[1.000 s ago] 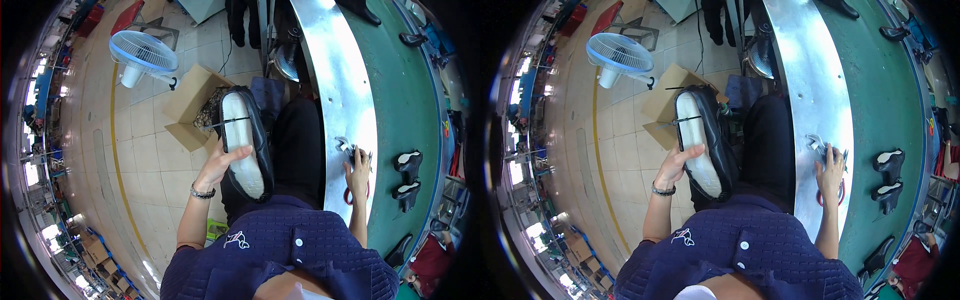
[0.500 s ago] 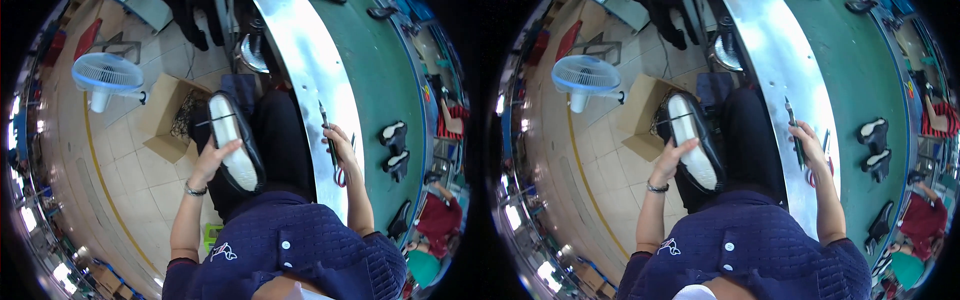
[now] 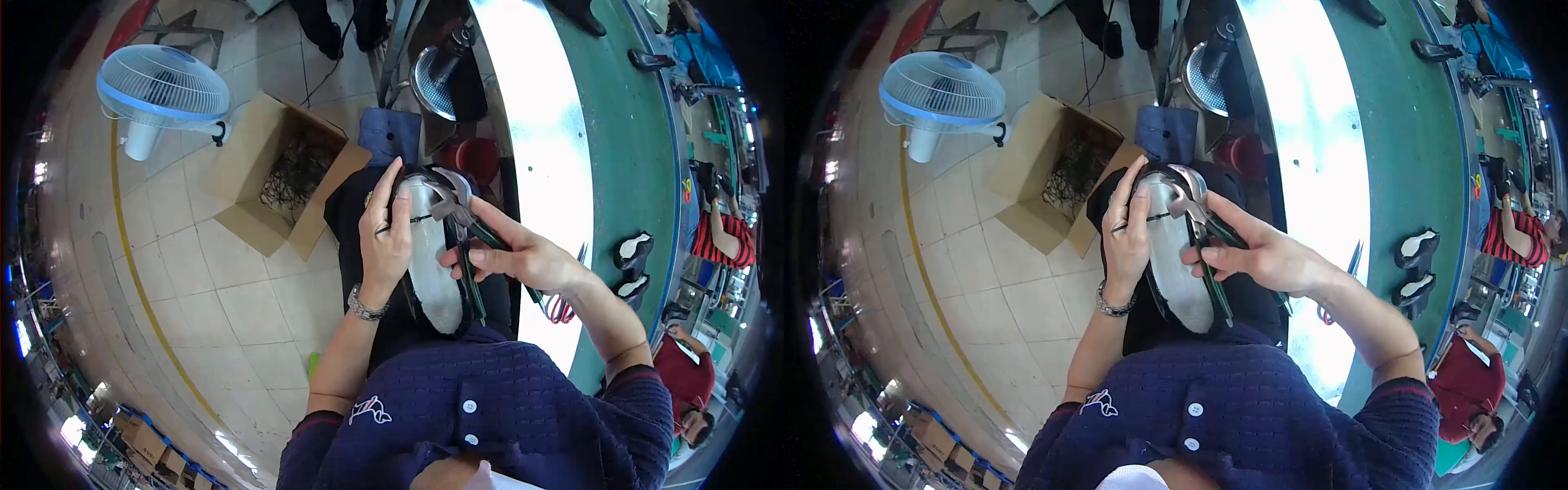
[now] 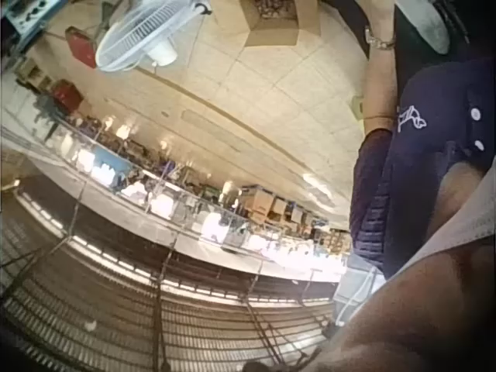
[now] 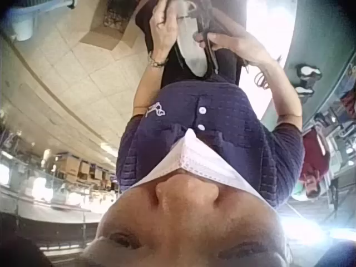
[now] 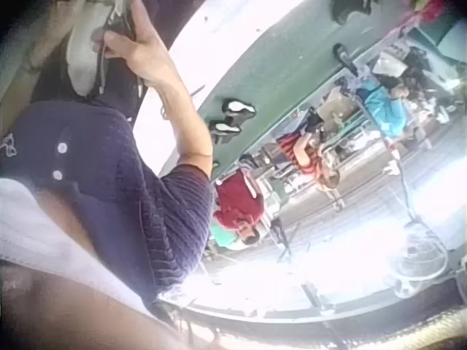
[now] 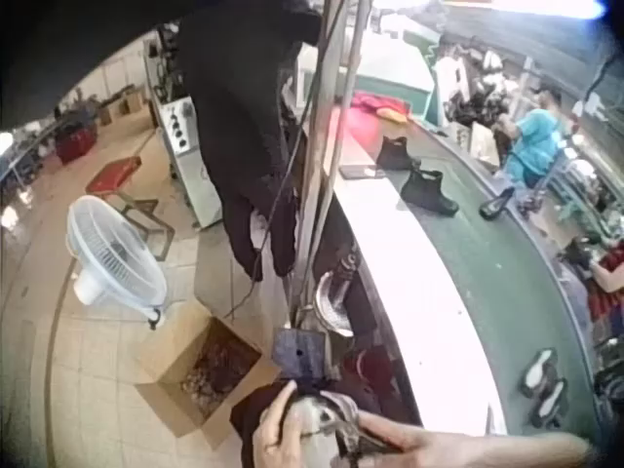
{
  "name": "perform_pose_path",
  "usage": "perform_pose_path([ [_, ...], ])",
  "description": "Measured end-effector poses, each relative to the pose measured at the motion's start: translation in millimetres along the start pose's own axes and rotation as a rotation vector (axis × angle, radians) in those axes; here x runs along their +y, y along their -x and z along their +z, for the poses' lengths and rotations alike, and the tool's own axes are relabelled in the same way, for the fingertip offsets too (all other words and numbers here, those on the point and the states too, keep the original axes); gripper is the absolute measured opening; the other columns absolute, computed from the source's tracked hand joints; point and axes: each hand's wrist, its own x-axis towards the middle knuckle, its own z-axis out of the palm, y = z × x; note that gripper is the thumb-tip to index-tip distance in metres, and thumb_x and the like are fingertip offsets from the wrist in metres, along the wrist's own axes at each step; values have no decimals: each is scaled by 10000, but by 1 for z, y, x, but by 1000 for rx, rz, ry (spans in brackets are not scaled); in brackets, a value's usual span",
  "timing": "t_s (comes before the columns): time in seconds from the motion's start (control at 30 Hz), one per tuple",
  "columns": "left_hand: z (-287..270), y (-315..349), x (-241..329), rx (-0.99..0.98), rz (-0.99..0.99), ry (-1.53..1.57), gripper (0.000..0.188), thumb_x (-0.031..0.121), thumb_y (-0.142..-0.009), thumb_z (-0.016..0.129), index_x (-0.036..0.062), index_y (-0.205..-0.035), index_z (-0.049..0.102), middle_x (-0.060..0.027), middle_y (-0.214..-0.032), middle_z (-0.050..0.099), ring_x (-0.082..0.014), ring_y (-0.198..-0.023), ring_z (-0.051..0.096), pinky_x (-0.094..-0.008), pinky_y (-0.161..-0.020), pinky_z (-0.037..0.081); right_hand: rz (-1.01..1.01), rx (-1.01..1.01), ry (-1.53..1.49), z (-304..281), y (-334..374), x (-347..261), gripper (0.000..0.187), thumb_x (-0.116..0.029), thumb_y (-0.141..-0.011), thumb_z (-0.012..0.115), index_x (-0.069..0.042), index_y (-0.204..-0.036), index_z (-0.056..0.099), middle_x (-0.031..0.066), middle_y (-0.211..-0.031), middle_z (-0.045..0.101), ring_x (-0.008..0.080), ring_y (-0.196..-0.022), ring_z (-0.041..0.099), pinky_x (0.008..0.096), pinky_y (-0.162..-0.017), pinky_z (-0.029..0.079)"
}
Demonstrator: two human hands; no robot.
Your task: Manually assemble parts of a shoe, applying glue and trimming excess material on a production line.
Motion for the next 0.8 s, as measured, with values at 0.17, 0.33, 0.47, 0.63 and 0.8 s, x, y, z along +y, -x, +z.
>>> perform_pose_path([
  [0.17, -1, -5, -4, 38, 26, -19, 332, 101, -945, 537, -6, -1256, 588, -163, -1178, 651, -211, -1053, 627, -301, -923, 456, 5, -3, 42, -1, -16, -11, 678, -131, -1000, 499, -82, -1533, 84, 91, -1002, 644, 144, -854, 615, 278, -775, 485],
  [0.33, -2, -3, -2, 62, -9, -19, 311, 50, -907, 555, -12, -1204, 626, -170, -1189, 654, -249, -1103, 631, -316, -949, 462, -71, 87, 439, 9, -15, -9, 613, -115, -1008, 455, -72, -1520, 120, 37, -739, 553, 122, -655, 575, 281, -635, 496],
  [0.47, 0, -1, -6, 75, 61, -25, 319, 25, -891, 552, -13, -1197, 631, -171, -1197, 651, -253, -1128, 622, -319, -966, 458, -202, 223, 622, 14, -15, 19, 639, -86, -978, 496, -64, -1507, 138, 136, -699, 605, 221, -573, 627, 355, -579, 513],
  [0.63, 0, -1, -9, 46, 98, 33, 332, 28, -889, 568, -18, -1213, 623, -162, -1201, 651, -226, -1114, 623, -304, -955, 461, -255, 276, 692, 14, -13, 27, 633, -75, -959, 506, -65, -1490, 161, 232, -740, 646, 349, -607, 663, 415, -570, 516],
  [0.8, -3, -4, 1, 35, -106, 315, 323, 83, -900, 635, -14, -1208, 631, -132, -1132, 675, -172, -1007, 633, -266, -892, 476, -184, 283, 932, 16, 0, 10, 609, -99, -945, 526, -66, -1470, 217, 264, -742, 640, 428, -628, 638, 478, -593, 507],
])
